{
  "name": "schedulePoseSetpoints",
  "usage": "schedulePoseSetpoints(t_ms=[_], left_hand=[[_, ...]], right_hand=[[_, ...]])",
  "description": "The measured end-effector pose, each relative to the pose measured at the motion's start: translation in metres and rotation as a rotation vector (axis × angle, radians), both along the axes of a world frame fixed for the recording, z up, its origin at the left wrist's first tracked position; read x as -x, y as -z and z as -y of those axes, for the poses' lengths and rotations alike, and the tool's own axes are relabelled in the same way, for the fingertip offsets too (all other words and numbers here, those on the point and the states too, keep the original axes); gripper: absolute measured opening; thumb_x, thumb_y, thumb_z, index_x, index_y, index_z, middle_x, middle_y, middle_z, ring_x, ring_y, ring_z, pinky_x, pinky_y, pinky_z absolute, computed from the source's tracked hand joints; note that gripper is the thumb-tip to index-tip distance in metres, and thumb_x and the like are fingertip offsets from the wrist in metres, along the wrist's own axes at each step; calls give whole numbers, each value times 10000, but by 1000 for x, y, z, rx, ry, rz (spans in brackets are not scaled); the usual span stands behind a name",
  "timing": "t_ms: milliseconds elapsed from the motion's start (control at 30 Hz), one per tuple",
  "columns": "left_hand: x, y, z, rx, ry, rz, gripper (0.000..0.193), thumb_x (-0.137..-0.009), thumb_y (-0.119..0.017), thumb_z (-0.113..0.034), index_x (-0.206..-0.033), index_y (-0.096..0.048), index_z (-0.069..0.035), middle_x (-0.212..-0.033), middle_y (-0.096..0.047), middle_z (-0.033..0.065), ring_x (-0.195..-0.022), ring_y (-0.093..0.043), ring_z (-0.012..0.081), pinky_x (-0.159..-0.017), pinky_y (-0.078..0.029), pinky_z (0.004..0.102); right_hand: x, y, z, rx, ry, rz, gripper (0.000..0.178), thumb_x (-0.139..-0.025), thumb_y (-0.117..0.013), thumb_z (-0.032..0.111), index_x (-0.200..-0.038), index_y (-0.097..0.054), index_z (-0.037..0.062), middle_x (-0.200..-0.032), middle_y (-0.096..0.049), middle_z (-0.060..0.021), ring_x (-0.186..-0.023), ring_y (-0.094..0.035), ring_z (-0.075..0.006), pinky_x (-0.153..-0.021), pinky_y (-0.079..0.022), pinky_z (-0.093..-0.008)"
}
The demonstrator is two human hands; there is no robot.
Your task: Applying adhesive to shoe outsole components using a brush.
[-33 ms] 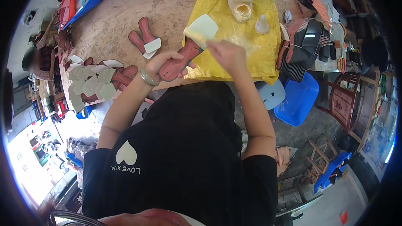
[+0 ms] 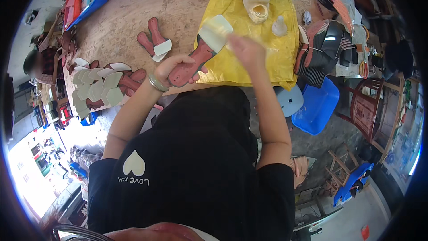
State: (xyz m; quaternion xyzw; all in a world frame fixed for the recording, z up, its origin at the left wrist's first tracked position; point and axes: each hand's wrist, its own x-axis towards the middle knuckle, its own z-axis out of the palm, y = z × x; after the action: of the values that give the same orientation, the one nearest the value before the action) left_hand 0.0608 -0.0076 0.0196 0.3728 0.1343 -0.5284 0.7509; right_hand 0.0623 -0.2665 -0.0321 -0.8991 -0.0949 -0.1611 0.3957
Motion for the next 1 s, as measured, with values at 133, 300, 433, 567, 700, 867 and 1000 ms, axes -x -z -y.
schedulePoseSetpoints(t_ms=[133, 300, 433, 567, 700, 867, 1000], left_hand=[[3, -4, -5, 35, -9, 28, 475, -926, -389, -261, -1305, -384, 27, -1105, -589, 236, -703, -616, 203, -590, -527, 285], [5, -5, -9, 20, -98, 5, 511, -956, -307, -309, -1344, -360, 19, -1168, -553, 276, -700, -617, 218, -571, -528, 274], [9, 4, -15, 121, -140, -50, 511, -965, -298, -319, -1354, -350, 8, -1199, -531, 287, -727, -631, 237, -576, -542, 275], [9, 3, -18, 133, -143, -57, 525, -971, -318, -341, -1362, -336, 8, -1187, -543, 273, -755, -643, 248, -588, -553, 279], [10, -5, -17, 4, -201, -73, 486, -978, -331, -308, -1376, -313, -29, -1208, -536, 259, -780, -657, 259, -595, -557, 287], [18, 22, -16, -1029, -22, 828, 698, -858, -607, -302, -1418, -276, -51, -1139, -585, 166, -894, -626, 275, -737, -495, 388], [22, 19, -10, -1526, -45, 1387, 761, -731, -719, -279, -1361, -363, -44, -1091, -589, 166, -965, -565, 322, -843, -432, 431]], right_hand=[[-37, 0, 31, 66, 344, -148, 192, -830, -661, 249, -963, -706, 119, -833, -680, -103, -686, -655, -226, -623, -499, -307], [-15, -5, 16, -172, 282, -160, 204, -835, -659, 233, -993, -699, 111, -857, -685, -113, -695, -662, -195, -628, -498, -295], [4, -9, -9, -20, -80, -30, 185, -829, -664, 234, -981, -708, 140, -830, -685, -104, -700, -663, -207, -633, -501, -299], [-22, 26, 30, 168, 340, -148, 191, -823, -653, 256, -973, -710, 150, -840, -685, -110, -726, -661, -251, -642, -509, -323], [-28, 16, 46, -9, 421, -275, 226, -823, -631, 310, -971, -710, 157, -853, -683, -120, -749, -658, -282, -665, -515, -358], [-51, 47, 76, 247, 536, -357, 287, -843, -562, 375, -979, -708, 169, -838, -684, -126, -775, -659, -318, -721, -512, -408], [-89, 66, 79, 394, 544, -386, 282, -850, -547, 372, -955, -712, 168, -840, -686, -122, -791, -659, -318, -718, -513, -411]])
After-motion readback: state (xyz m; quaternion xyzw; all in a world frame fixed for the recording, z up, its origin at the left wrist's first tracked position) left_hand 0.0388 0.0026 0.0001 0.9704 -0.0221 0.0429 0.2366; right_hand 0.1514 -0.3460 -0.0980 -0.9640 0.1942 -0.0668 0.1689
